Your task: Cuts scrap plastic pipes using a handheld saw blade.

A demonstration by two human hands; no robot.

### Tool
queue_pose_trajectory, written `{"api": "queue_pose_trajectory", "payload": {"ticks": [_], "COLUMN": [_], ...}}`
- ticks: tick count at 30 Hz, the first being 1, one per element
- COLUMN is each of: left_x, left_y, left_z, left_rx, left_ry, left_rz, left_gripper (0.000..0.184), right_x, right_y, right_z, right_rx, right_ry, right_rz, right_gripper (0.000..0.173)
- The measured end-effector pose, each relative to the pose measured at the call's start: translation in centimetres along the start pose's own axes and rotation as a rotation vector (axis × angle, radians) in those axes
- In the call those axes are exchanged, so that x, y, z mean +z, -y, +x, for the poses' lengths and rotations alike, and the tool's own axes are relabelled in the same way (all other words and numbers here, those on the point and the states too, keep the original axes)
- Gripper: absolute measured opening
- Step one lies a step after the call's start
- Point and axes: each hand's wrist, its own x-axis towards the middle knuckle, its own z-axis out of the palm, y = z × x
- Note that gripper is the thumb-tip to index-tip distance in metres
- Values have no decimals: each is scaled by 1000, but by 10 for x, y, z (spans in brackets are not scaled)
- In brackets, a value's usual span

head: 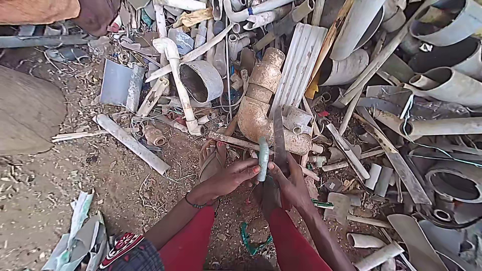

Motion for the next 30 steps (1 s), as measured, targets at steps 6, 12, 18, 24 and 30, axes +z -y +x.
{"api": "queue_pose_trajectory", "payload": {"ticks": [6, 12, 18, 24, 30], "left_x": [0, -2, -11, -23, -3], "left_y": [-4, 1, -16, -12, 8], "left_z": [-3, -28, -69, -67, -41], "left_rx": [108, 297, 514, 106, -3], "left_ry": [-297, -459, -563, -172, -175], "left_rz": [281, 827, 728, 862, 376], "left_gripper": [17, 50, 34, 64, 44], "right_x": [8, 6, -7, -12, -3], "right_y": [8, 4, 4, 27, 35], "right_z": [1, -6, 5, 1, -1], "right_rx": [-31, -172, -415, -543, -418], "right_ry": [171, 188, 89, 329, 167], "right_rz": [126, 121, -248, -467, -574], "right_gripper": [55, 39, 32, 26, 43]}}
